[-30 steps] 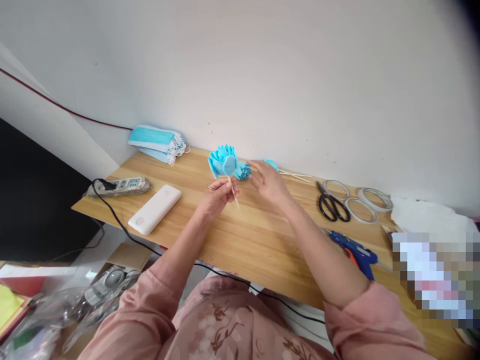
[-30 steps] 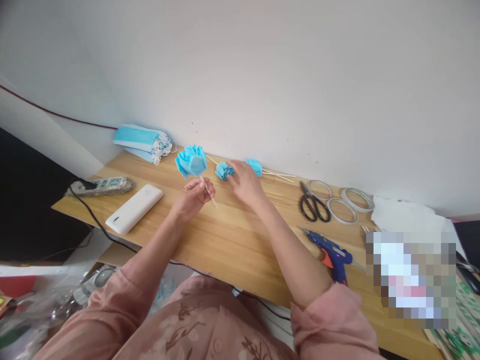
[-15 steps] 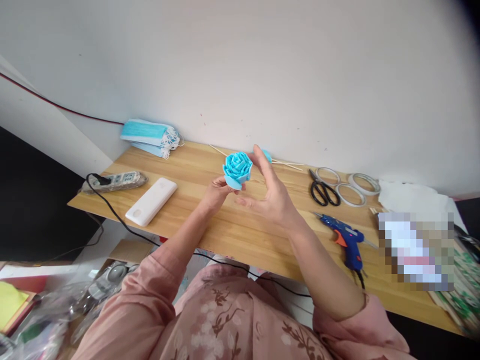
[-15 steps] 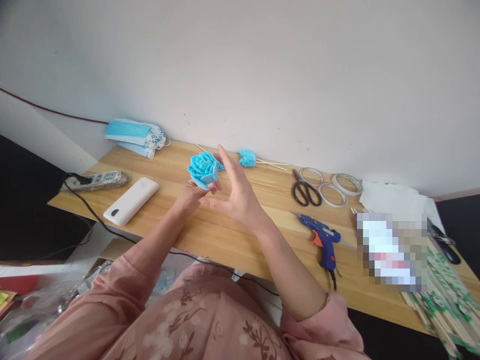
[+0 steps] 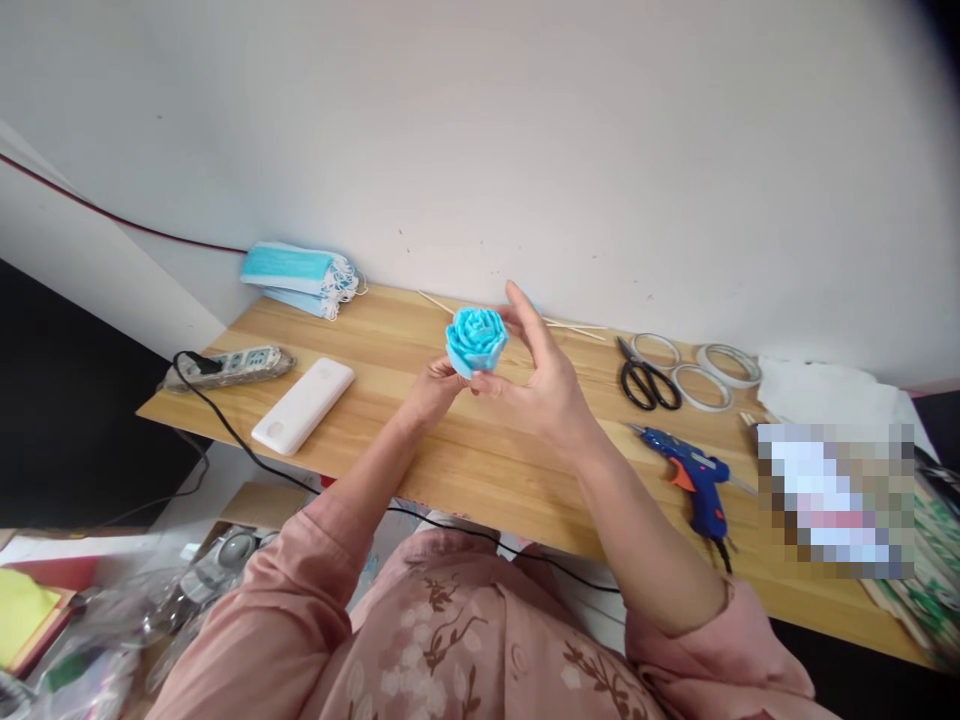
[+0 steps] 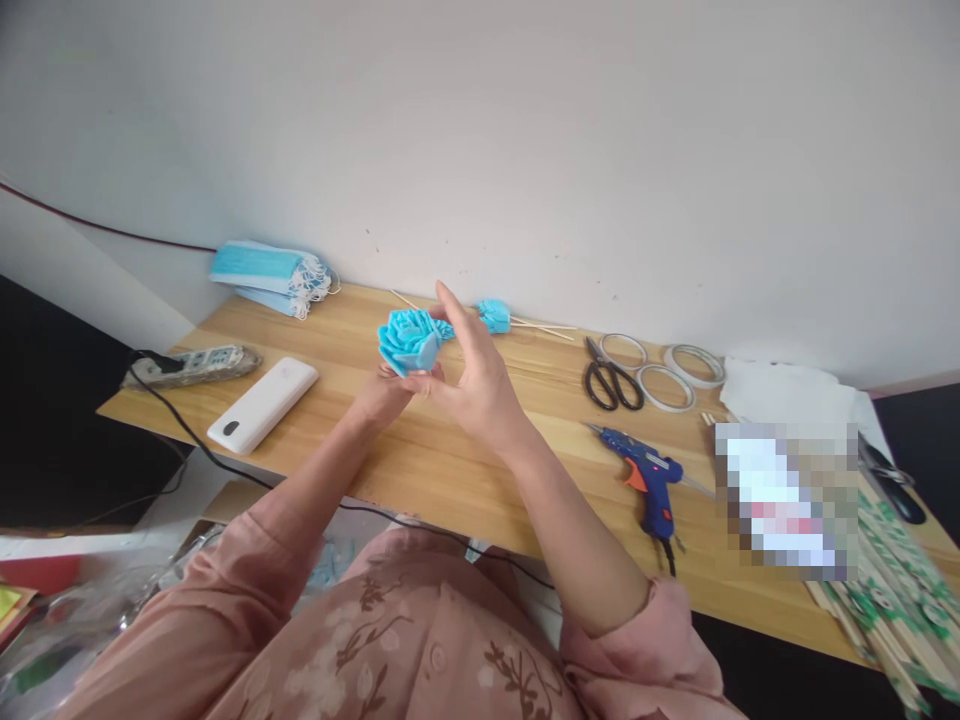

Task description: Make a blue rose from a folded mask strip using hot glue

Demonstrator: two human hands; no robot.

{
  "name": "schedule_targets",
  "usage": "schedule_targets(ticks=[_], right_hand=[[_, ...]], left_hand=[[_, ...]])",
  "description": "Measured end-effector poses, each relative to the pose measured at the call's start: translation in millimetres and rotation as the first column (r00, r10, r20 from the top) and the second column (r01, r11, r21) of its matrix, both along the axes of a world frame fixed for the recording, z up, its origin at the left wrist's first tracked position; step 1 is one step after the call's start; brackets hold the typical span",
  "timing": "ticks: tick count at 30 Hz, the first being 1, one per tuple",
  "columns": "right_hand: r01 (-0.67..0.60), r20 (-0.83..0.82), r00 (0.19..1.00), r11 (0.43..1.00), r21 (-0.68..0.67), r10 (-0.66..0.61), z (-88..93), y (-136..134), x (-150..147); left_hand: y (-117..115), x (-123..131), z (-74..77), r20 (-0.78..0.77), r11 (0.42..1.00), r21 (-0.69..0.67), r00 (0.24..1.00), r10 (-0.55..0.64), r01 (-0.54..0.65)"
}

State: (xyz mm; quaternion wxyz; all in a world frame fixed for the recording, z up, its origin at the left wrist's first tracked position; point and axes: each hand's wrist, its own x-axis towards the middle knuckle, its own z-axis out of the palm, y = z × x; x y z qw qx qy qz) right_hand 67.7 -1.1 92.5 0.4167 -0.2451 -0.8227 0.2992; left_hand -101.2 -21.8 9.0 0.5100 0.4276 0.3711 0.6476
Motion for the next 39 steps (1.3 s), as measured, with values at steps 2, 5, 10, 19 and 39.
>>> schedule_targets(ticks=[2, 5, 10, 19, 39], right_hand=[[0.039, 0.043, 0.998, 0.997, 0.061, -0.042, 1.4, -7.3, 10.5], [0.128, 0.135, 0.979, 0.976, 0.178, -0.153, -3.5, -31.1, 39.0], [0.414, 0.224, 0.859, 0.882, 0.223, -0.460, -41.7, -79.4, 114.8], [0.909, 0.538, 0.275, 0.397, 0.123, -0.797, -81.5, -100.3, 240.3], [0.774, 0.289, 0.625, 0.524, -0.356, -0.725, -93.1, -68.2, 218.0]], left_hand=[[0.0, -0.5, 3.2, 0.047, 1.000, -0.009, 0.999, 0.005, -0.005], [-1.0, -2.4, 8.9, 0.111, 0.998, 0.039, 0.993, 0.051, -0.056], [0.2, -7.2, 13.2, 0.174, 0.994, 0.062, 0.982, 0.078, -0.090], [-1.2, -3.8, 22.7, 0.125, 0.994, 0.017, 0.986, 0.107, -0.110], [-5.9, -0.9, 13.5, -0.047, 0.988, -0.149, 0.999, 0.021, -0.028]])
